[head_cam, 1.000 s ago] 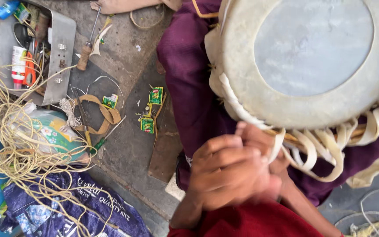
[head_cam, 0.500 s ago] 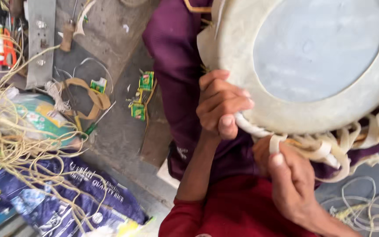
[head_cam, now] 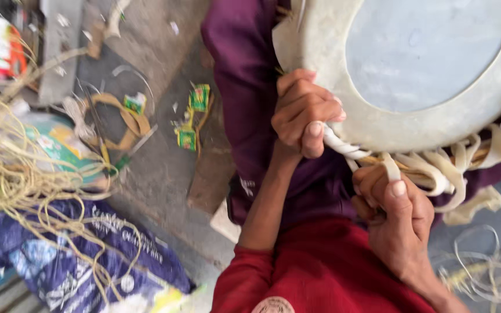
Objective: The person sits on the floor weaving and tightening leather strips around the rim of a drum shell, pulling, looping and adjusting the strips by hand to lace the drum head onto the body.
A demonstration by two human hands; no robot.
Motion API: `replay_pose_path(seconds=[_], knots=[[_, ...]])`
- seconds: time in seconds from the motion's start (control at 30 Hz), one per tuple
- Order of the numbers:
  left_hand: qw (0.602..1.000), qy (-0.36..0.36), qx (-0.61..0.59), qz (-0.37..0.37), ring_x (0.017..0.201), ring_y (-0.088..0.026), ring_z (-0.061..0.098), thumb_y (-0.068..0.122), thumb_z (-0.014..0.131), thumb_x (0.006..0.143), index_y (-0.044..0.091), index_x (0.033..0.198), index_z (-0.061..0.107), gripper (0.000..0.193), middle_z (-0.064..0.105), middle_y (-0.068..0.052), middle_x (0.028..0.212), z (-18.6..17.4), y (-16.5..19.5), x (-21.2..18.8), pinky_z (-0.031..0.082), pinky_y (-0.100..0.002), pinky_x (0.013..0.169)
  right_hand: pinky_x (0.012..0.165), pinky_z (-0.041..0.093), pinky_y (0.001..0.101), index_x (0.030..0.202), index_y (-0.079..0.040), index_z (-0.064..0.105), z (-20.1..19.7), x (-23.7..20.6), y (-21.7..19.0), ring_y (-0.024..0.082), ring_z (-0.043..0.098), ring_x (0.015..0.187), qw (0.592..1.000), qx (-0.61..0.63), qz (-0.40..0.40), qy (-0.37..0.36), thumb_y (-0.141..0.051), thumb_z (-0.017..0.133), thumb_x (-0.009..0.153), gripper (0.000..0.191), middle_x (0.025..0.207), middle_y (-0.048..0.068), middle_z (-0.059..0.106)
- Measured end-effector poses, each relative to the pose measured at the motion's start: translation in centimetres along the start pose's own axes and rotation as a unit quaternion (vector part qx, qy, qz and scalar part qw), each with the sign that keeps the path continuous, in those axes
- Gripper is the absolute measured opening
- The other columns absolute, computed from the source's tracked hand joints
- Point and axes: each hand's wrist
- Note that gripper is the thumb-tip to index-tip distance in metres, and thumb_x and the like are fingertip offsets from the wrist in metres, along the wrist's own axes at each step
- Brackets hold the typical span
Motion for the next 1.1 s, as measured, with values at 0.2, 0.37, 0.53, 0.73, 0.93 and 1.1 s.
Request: replay_pose_path(seconds=[0.2, 0.37, 0.53, 0.73, 0.93, 1.1], knots=[[0.984, -0.074, 0.134, 0.094, 0.12, -0.026, 0.056, 0.032, 0.047, 0.111, 0.018, 0.114, 0.066, 0.025, 0.061, -0.005, 0.122, -2.3, 1.9, -5.0, 0.037, -0.055, 0.118, 0.077, 0.049, 0.0254, 0.118, 0.003, 0.062, 1.1, -1.8, 3.8, 0.011, 0.058, 0.088, 0.957, -0.241, -0.117, 0.108, -0.018, 0.049, 0.113, 0.025, 0.128, 0.012, 0.06], [0.962, -0.075, 0.22, 0.147, 0.125, -0.023, 0.051, 0.032, 0.07, 0.11, 0.025, 0.116, 0.07, 0.01, 0.057, 0.001, 0.126, -2.5, 2.9, -9.6, 0.035, -0.053, 0.118, 0.074, 0.048, 0.0264, 0.117, 0.002, 0.069, -1.0, -5.7, 5.2, 0.012, 0.063, 0.084, 0.878, -0.448, -0.112, 0.124, -0.002, 0.07, 0.093, 0.024, 0.102, 0.009, 0.07], [0.986, -0.088, 0.132, 0.045, 0.113, -0.022, 0.059, 0.03, 0.07, 0.1, 0.014, 0.101, 0.067, 0.016, 0.066, 0.001, 0.107, -2.6, 5.0, -8.7, 0.047, -0.051, 0.104, 0.083, 0.051, 0.023, 0.121, -0.001, 0.066, -3.8, -5.7, 5.2, 0.01, 0.064, 0.093, 0.845, -0.371, -0.162, 0.349, 0.002, 0.058, 0.115, 0.011, 0.106, 0.006, 0.068], [0.98, -0.148, 0.13, -0.024, 0.096, -0.024, 0.057, 0.054, 0.074, 0.084, 0.013, 0.092, 0.062, 0.044, 0.061, 0.0, 0.09, -1.0, 11.5, -6.5, 0.04, -0.045, 0.09, 0.092, 0.053, 0.0298, 0.118, -0.001, 0.065, -2.7, -4.3, 6.4, 0.016, 0.067, 0.102, 0.883, -0.396, -0.185, 0.173, -0.001, 0.072, 0.097, 0.023, 0.11, 0.009, 0.07], [0.949, -0.252, 0.136, -0.134, 0.093, -0.018, 0.058, 0.045, 0.086, 0.082, 0.012, 0.096, 0.064, 0.042, 0.063, 0.004, 0.091, -1.5, 13.2, -4.9, 0.037, -0.042, 0.094, 0.08, 0.053, 0.0323, 0.11, 0.001, 0.07, -2.2, -5.5, 7.7, 0.027, 0.068, 0.088, 0.813, -0.505, -0.235, 0.173, -0.001, 0.075, 0.085, 0.026, 0.097, 0.015, 0.069], [0.94, -0.26, 0.142, -0.17, 0.082, -0.015, 0.058, 0.024, 0.081, 0.09, 0.016, 0.097, 0.067, 0.018, 0.061, 0.007, 0.084, -3.0, 12.6, -4.2, 0.041, -0.035, 0.087, 0.08, 0.052, 0.0239, 0.119, 0.0, 0.072, -3.0, -5.7, 7.7, 0.014, 0.066, 0.086, 0.791, -0.457, -0.234, 0.333, 0.004, 0.072, 0.112, 0.008, 0.102, 0.009, 0.072]])
Point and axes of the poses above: each hand's wrist, its own x-axis towards the middle knuckle, its own z-axis out of the palm, y = z × x
